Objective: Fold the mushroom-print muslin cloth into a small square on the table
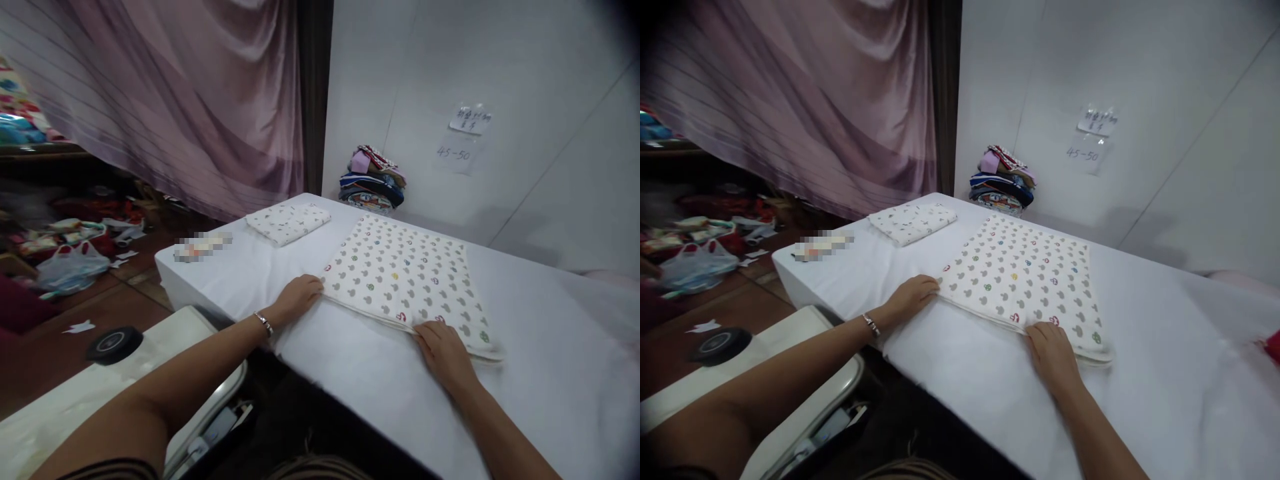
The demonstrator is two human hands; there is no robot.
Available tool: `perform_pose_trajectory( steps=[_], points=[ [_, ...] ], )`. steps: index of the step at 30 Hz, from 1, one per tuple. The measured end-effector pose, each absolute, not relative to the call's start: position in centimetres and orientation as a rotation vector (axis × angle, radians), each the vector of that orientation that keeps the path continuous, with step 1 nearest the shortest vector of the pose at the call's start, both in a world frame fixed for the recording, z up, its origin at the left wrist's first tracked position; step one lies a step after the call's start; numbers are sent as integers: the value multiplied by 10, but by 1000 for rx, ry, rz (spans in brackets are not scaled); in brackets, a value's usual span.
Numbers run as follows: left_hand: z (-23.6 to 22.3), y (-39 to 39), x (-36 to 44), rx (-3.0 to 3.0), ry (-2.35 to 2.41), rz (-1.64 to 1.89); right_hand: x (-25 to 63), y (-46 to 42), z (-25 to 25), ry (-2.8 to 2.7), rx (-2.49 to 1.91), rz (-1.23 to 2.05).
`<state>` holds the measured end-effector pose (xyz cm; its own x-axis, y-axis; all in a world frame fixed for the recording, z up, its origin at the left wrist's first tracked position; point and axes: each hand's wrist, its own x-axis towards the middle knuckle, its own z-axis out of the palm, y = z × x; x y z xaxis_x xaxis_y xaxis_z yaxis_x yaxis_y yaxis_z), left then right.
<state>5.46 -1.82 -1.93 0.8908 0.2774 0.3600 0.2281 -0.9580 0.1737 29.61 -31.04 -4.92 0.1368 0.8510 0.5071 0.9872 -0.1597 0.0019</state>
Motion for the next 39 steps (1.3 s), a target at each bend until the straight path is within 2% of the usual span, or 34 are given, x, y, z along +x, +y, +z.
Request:
perform_pose_trajectory(
  steps=[8,22,31,35,39],
  points=[
    [-14,-12,74,2988,575,462,292,-310,-43,-1764,-2153,-532],
    [-12,-9,62,2829,420,409,295,-309,-47,-1714,-2150,-449],
    [-1,-5,74,2571,552,513,288,-310,-36,-1783,-2093,-556],
    [2,-3,74,2747,606,519,289,-312,-32,-1717,-2068,-568],
    [-4,1,70,3026,513,346,290,-310,-36,-1794,-2111,-459]
  ],
)
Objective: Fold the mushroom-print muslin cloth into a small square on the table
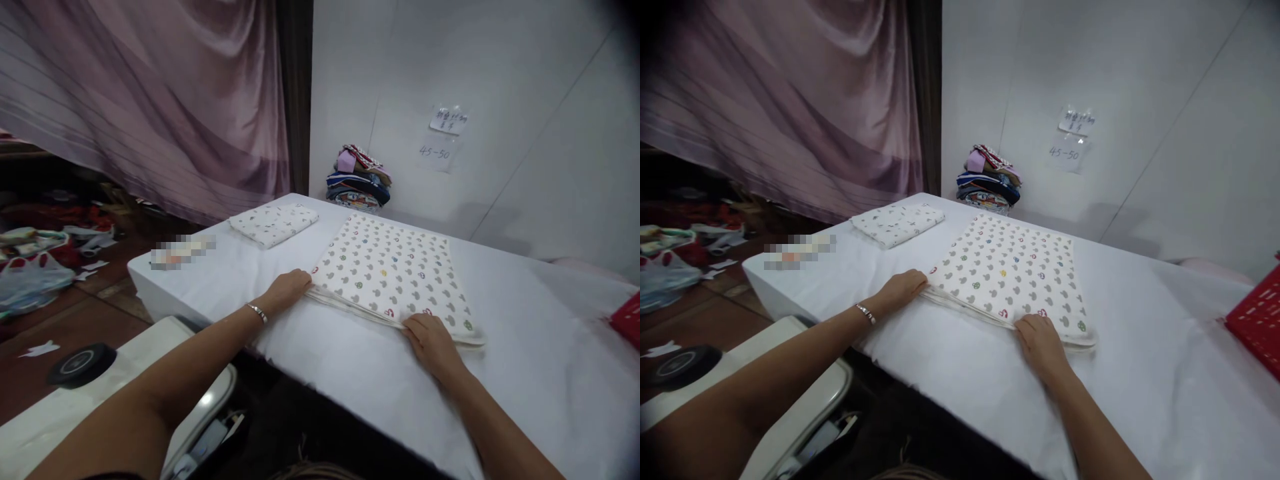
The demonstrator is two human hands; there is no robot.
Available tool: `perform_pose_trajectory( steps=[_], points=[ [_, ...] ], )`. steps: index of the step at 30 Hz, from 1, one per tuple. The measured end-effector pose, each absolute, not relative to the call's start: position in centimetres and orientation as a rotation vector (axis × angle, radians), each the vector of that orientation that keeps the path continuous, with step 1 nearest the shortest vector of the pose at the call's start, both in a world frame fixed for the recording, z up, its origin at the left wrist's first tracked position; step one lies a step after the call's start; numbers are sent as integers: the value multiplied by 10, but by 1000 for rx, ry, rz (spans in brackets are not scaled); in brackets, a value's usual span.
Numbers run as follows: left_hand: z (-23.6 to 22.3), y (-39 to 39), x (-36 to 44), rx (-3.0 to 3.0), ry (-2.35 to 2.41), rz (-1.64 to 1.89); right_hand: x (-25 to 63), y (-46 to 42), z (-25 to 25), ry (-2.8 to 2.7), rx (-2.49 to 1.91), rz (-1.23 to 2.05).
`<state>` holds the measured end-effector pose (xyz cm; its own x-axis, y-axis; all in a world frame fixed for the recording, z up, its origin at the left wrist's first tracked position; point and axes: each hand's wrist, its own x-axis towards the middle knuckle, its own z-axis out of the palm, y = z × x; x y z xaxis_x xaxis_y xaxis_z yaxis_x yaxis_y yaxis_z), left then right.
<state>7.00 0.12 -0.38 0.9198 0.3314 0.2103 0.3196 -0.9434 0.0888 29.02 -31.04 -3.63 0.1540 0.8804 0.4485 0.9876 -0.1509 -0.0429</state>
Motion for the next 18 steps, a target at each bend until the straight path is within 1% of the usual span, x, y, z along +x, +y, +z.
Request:
perform_pose_trajectory(
  steps=[6,8,11,13,16,18],
  points=[
    [-6,9,58,3116,222,307,289,-309,-38,-1809,-2139,-430],
    [-4,10,56,3071,301,370,288,-309,-37,-1809,-2127,-442],
    [-3,11,60,2915,615,520,287,-307,-36,-1809,-2109,-479],
    [-6,12,64,2809,725,476,286,-306,-36,-1816,-2125,-470],
    [-11,14,69,2697,740,317,286,-306,-37,-1820,-2153,-426],
    [-10,10,68,2677,735,318,286,-306,-38,-1802,-2154,-405]
  ],
)
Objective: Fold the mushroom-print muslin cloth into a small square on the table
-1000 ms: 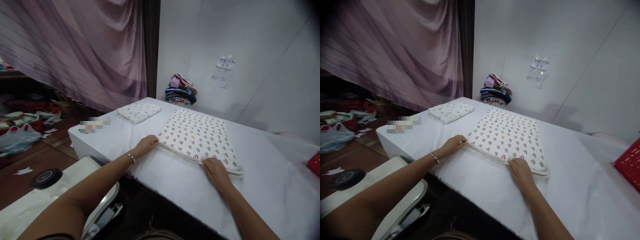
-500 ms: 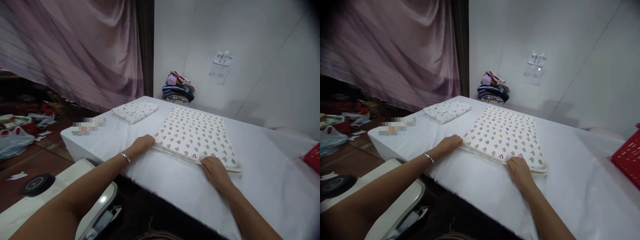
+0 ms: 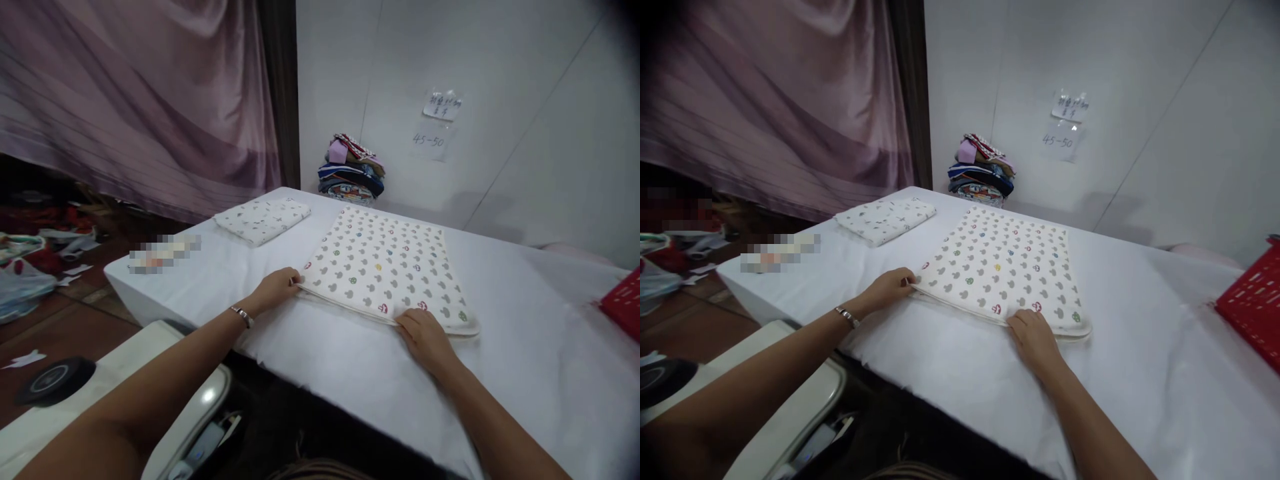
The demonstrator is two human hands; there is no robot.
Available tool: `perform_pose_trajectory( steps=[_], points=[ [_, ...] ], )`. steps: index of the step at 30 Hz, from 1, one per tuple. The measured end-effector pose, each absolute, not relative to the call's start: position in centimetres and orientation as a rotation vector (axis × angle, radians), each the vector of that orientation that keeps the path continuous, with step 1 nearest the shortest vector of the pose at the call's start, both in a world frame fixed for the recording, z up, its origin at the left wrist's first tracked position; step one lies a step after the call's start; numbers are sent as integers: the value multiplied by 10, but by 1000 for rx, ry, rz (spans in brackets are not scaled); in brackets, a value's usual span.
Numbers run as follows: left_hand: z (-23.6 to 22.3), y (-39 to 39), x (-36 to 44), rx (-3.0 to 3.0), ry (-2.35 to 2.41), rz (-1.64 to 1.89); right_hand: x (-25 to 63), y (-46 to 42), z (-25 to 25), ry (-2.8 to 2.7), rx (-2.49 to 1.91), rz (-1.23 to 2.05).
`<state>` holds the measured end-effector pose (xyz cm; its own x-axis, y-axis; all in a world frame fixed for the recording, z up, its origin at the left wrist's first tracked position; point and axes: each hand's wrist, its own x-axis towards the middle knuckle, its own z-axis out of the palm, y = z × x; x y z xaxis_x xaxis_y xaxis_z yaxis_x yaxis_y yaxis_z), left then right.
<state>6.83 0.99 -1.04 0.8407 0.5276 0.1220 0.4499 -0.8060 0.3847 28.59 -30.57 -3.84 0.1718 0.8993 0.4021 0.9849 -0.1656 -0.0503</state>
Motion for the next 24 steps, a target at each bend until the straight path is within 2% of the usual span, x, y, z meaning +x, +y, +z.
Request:
perform_pose_trajectory(
  steps=[5,11,24],
  points=[
    [-3,-33,70,2903,385,655,288,-306,-39,-1759,-2119,-386],
    [-11,-87,105,3009,-200,464,288,-306,-37,-1736,-2113,-340],
    [-24,-86,128,3194,-233,552,288,-306,-36,-1702,-2047,-326]
  ],
)
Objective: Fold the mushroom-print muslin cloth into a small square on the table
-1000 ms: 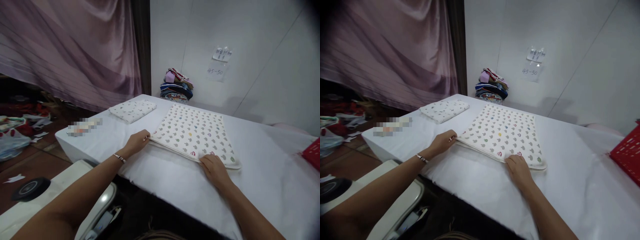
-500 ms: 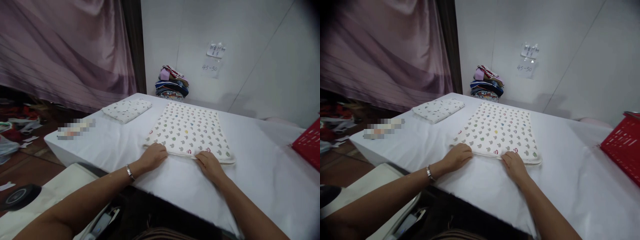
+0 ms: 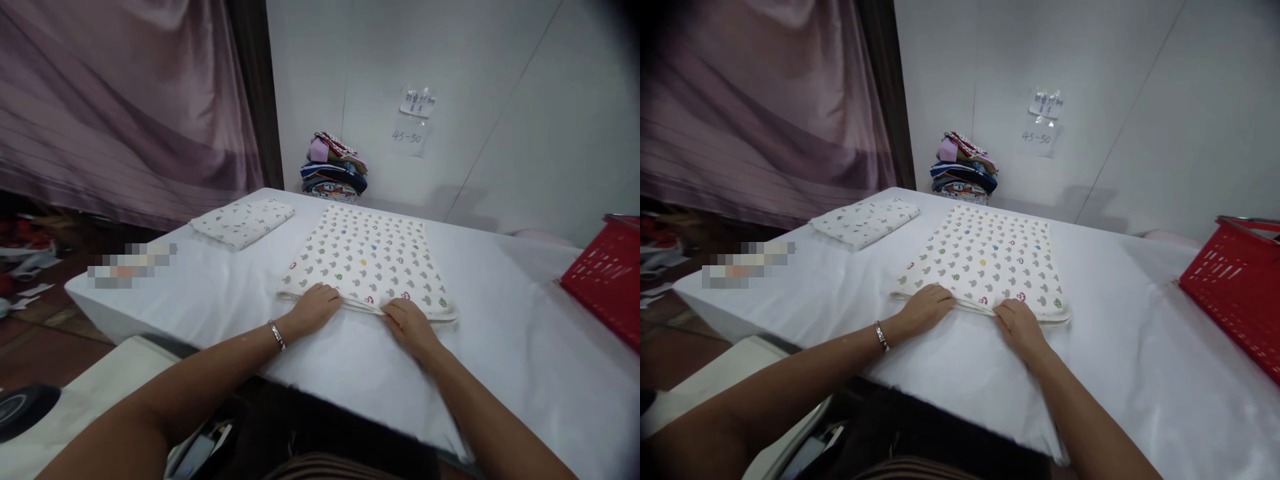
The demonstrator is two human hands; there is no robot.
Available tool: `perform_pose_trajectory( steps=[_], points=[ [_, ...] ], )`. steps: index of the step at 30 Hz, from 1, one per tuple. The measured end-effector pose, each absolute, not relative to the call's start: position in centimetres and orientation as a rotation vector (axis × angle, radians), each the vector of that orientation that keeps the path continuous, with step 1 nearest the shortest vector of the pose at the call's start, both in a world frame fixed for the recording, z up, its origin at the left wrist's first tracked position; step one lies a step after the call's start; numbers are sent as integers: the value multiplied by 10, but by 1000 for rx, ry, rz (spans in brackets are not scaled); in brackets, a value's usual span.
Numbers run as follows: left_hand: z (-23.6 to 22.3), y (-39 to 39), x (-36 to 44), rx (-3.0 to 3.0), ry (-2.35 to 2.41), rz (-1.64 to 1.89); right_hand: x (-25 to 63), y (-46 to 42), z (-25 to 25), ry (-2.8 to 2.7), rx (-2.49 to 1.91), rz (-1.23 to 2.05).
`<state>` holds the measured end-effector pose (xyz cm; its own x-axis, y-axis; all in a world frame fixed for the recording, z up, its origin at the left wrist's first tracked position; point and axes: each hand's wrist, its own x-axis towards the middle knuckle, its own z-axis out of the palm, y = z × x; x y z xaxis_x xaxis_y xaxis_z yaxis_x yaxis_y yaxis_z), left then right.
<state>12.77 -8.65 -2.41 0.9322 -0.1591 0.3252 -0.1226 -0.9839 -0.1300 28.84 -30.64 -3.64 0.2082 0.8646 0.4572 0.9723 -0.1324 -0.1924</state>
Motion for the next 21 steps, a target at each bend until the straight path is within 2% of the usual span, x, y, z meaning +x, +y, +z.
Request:
perform_pose_trajectory(
  steps=[21],
  points=[
    [-14,-81,139,-3008,136,-634,288,-305,-35,-1701,-2052,-272]
  ],
)
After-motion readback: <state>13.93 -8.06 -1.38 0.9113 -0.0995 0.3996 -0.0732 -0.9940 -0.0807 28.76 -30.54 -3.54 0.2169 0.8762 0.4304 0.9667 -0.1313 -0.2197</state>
